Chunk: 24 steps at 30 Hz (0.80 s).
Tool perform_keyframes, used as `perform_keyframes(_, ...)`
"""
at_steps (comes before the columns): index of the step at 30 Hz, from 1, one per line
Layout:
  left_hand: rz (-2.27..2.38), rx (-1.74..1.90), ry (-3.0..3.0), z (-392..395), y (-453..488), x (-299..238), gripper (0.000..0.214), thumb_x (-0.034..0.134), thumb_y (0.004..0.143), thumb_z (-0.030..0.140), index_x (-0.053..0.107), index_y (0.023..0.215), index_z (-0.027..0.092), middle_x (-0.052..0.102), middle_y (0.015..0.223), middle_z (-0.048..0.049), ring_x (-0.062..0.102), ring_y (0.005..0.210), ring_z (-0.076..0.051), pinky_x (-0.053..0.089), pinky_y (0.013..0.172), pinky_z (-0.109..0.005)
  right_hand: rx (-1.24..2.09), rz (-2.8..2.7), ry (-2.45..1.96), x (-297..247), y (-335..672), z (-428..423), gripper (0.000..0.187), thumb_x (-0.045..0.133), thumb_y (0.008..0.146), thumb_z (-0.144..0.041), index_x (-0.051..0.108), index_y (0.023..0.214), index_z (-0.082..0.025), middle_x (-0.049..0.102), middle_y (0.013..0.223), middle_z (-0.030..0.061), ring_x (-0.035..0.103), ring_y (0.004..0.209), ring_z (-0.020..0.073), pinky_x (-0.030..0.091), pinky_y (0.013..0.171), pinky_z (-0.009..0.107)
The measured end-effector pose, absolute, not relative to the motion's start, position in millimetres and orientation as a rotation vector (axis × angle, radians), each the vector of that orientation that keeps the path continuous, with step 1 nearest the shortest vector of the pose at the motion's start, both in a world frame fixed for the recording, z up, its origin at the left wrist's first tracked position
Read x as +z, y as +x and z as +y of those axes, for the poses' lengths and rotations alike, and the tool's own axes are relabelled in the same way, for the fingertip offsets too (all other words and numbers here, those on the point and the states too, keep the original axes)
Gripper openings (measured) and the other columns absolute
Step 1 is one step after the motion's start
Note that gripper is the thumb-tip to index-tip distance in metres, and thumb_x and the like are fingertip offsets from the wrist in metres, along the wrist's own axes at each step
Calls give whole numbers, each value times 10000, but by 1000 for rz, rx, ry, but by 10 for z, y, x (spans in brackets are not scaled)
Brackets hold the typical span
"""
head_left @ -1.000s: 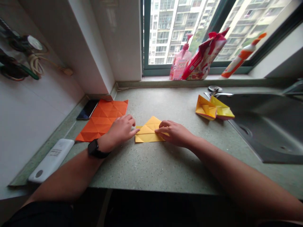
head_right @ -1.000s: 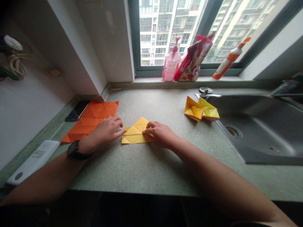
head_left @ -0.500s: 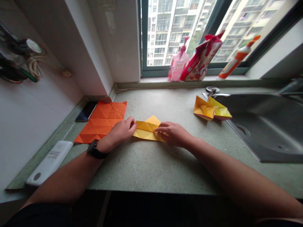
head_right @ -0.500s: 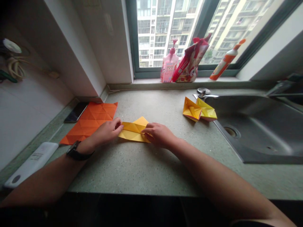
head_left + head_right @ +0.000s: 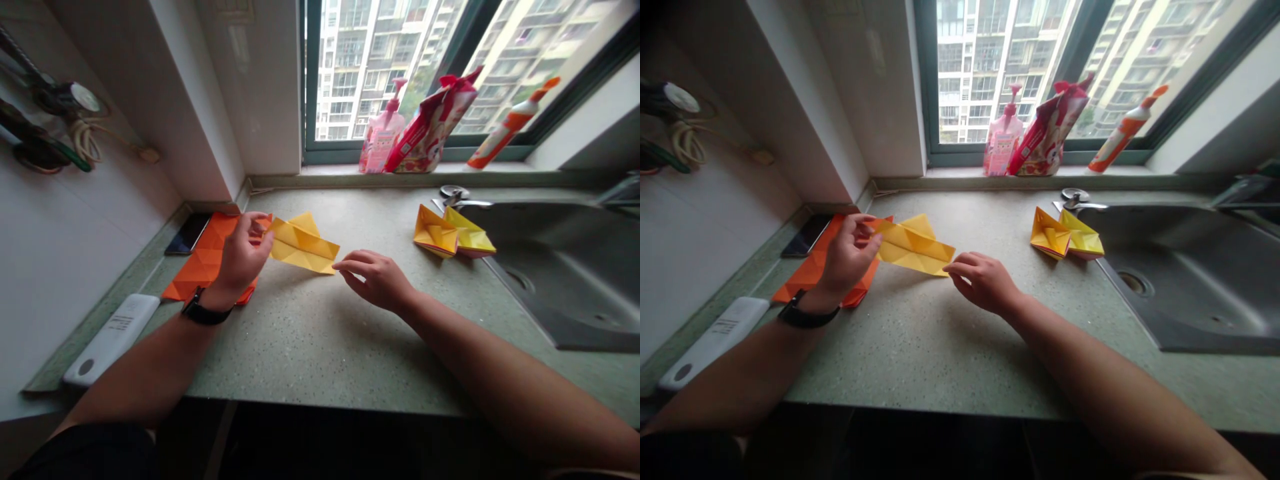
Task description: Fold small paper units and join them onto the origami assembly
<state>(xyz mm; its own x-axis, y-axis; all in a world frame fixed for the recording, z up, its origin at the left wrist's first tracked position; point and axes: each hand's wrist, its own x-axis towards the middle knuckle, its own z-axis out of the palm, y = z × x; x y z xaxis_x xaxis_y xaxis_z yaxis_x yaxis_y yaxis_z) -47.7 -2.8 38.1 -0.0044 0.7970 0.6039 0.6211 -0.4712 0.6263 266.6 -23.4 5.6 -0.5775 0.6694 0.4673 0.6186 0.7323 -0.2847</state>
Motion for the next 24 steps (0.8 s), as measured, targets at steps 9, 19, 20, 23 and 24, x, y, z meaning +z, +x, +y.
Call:
perform_keyframes(9, 860, 1469, 3050, -264, -384, 426, 333, 641, 1048, 111, 566, 1343, 246, 714, 1151, -44, 708, 1186, -217, 612, 1111, -460, -21, -1992, -950, 137, 2668, -228, 220, 598, 1013, -213, 808, 1014, -275, 781, 895, 27, 719, 799, 192, 581, 759, 365)
perform_keyframes(19, 495, 540, 2890, -334, -47, 68, 496, 682, 1040, 558, 638, 1361, 182, 732, 1240, -153, 705, 1120, -289, 586, 983, -434, -49, -1990, -902, 110, 2680, -197, 216, 597, 1018, -185, 799, 1053, -255, 768, 906, 34, 722, 791, 189, 584, 738, 353)
perform_keyframes(20, 561, 535, 2863, -307, -97, 92, 505, 671, 1026, 614, 668, 1283, 179, 728, 1246, -160, 695, 1142, -306, 570, 1015, -458, -37, -2009, -905, 100, 2682, -195, 218, 598, 1017, -187, 800, 1056, -257, 771, 913, 35, 724, 798, 191, 583, 741, 356)
perform_keyframes(23, 697, 384, 2835, -205, -282, 163, 548, 612, 1011, 720, 704, 1139, 196, 732, 1244, -148, 682, 1174, -329, 528, 1082, -503, -1, -2060, -916, 72, 2689, -187, 217, 598, 1023, -200, 805, 1052, -257, 782, 934, 41, 726, 813, 196, 578, 745, 360)
perform_keyframes(24, 732, 347, 2813, -175, -333, 172, 595, 598, 1001, 757, 701, 1164, 194, 735, 1253, -148, 687, 1176, -332, 529, 1081, -499, 7, -2074, -919, 64, 2690, -186, 217, 596, 1029, -206, 807, 1048, -257, 785, 940, 42, 727, 819, 197, 578, 748, 361)
